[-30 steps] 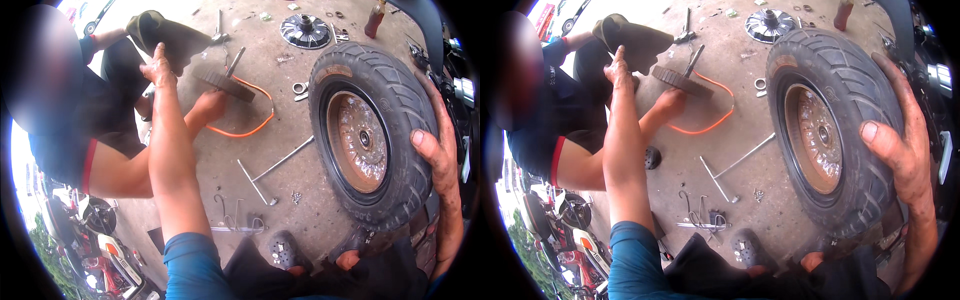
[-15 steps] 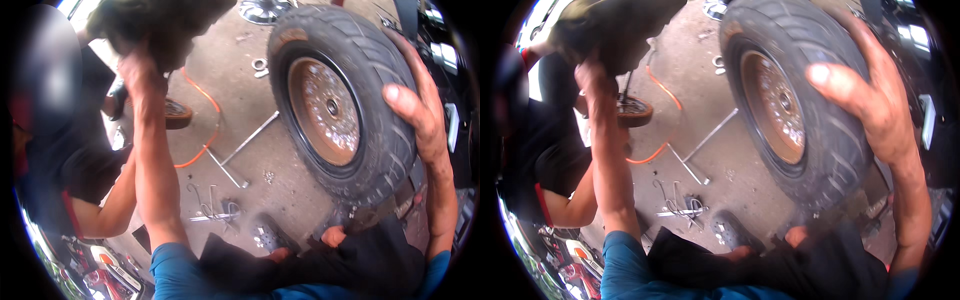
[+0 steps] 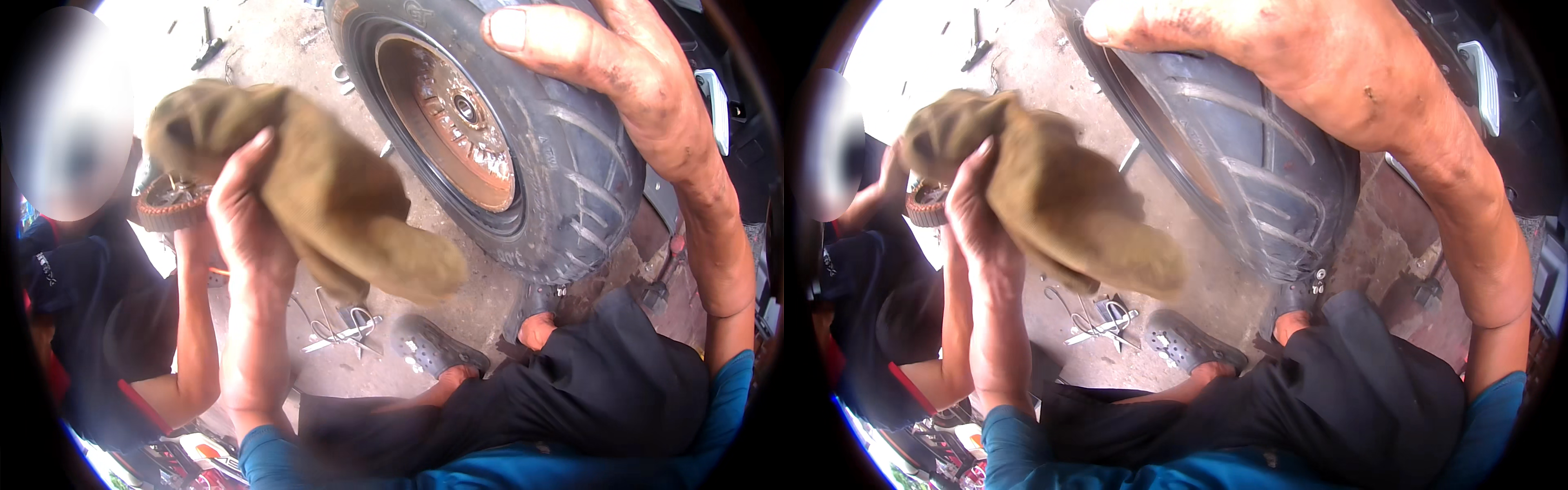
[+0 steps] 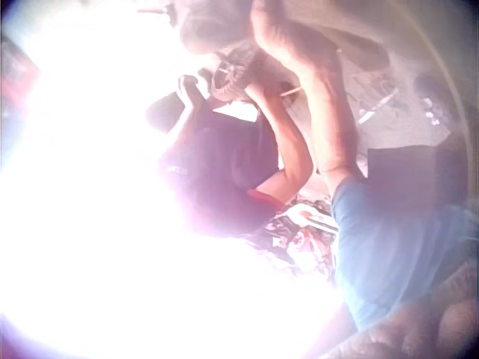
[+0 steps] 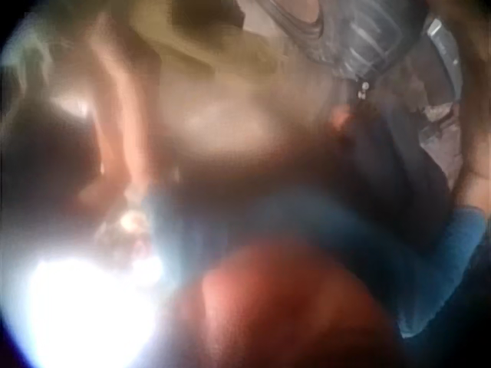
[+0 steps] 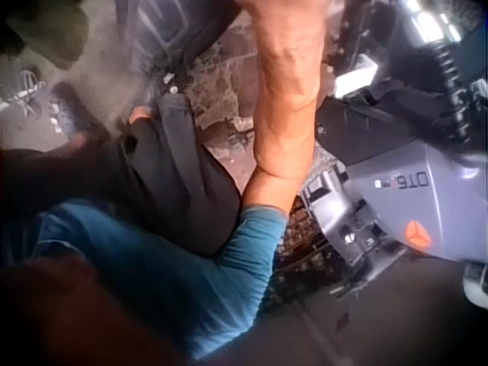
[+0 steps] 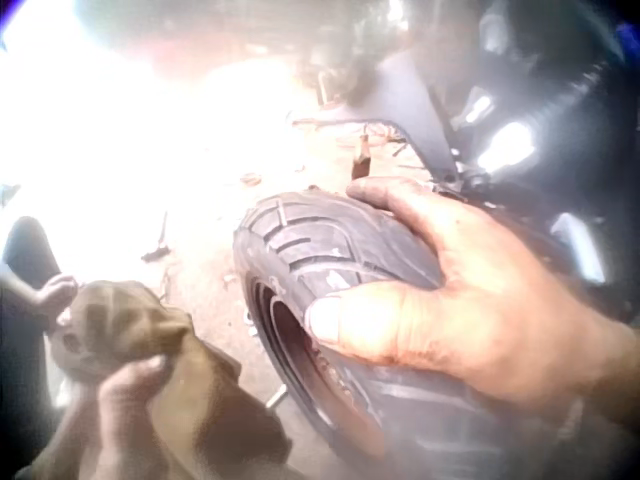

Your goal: The person removes the outer rim from a hub motor, wipes the inner surface with a cloth, and then works on the stator assembly and its wiring using pliers.

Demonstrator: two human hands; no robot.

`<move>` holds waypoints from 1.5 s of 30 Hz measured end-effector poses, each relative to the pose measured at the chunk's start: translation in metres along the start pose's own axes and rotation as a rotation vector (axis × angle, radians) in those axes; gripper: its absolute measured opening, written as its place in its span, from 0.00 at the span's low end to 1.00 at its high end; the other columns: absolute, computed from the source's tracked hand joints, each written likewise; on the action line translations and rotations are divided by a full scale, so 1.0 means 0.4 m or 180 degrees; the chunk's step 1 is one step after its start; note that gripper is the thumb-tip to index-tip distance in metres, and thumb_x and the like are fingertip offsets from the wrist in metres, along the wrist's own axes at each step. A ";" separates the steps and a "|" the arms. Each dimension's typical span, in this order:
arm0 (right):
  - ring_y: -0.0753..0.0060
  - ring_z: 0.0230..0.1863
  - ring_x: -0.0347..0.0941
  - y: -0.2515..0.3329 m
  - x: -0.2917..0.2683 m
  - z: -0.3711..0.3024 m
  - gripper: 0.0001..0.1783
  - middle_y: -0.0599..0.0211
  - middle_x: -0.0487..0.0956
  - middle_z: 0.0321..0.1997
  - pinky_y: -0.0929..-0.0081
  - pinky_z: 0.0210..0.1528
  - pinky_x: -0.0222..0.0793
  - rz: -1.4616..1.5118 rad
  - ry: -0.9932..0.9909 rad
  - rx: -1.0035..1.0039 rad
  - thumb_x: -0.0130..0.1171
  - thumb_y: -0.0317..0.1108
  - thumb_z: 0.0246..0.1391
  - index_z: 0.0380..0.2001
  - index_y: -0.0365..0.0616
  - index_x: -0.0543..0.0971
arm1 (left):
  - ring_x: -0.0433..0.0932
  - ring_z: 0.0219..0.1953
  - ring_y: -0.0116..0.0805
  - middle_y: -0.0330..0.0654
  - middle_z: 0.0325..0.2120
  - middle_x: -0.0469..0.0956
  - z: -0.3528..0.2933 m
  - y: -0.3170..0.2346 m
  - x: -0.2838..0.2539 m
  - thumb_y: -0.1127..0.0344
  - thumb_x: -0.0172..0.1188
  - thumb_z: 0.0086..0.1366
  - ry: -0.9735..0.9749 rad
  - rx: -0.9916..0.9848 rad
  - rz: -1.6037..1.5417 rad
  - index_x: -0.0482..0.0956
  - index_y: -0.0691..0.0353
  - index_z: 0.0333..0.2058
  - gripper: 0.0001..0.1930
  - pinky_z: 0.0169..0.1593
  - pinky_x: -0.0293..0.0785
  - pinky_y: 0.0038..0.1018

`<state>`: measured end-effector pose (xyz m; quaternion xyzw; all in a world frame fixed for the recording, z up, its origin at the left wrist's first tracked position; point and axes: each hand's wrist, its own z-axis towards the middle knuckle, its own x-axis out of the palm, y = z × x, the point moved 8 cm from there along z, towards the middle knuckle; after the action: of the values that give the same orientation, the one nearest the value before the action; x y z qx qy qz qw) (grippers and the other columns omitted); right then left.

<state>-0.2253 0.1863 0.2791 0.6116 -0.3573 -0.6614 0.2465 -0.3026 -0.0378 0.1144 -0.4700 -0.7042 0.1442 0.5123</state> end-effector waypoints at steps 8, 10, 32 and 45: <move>0.56 0.63 0.63 -0.039 -0.009 0.010 0.51 0.43 0.66 0.60 0.66 0.66 0.56 0.0350 -0.0007 0.0107 0.66 0.43 0.40 0.63 0.24 0.56 | 0.78 0.38 0.39 0.47 0.37 0.78 0.141 0.280 0.088 0.73 0.55 0.59 0.1693 0.0985 0.3750 0.76 0.62 0.44 0.13 0.41 0.75 0.31; 0.56 0.63 0.63 -0.054 -0.007 0.012 0.51 0.43 0.66 0.60 0.66 0.66 0.56 0.0420 -0.0021 0.0144 0.65 0.43 0.40 0.63 0.24 0.56 | 0.77 0.43 0.45 0.49 0.42 0.76 0.097 0.301 0.136 0.69 0.53 0.61 0.2198 0.2342 0.4571 0.73 0.62 0.47 0.15 0.45 0.75 0.35; 0.55 0.63 0.62 -0.087 -0.042 -0.075 0.51 0.42 0.65 0.61 0.65 0.66 0.54 0.0734 -0.0556 0.0382 0.63 0.41 0.38 0.62 0.24 0.56 | 0.72 0.54 0.47 0.55 0.47 0.75 -0.203 0.406 0.087 0.59 0.58 0.60 0.3327 0.0207 0.2759 0.72 0.70 0.50 0.23 0.58 0.66 0.36; 0.54 0.64 0.62 -0.090 -0.043 -0.063 0.51 0.41 0.65 0.62 0.65 0.66 0.54 0.0853 -0.0630 0.0356 0.62 0.41 0.36 0.62 0.24 0.56 | 0.69 0.58 0.41 0.44 0.54 0.73 0.065 0.396 0.047 0.58 0.44 0.67 0.2525 0.3478 0.5475 0.72 0.57 0.53 0.19 0.64 0.61 0.32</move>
<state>-0.1945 0.2174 0.2624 0.5031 -0.4944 -0.6587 0.2618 -0.2439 0.0665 0.0057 -0.5270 0.2338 0.5853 0.5702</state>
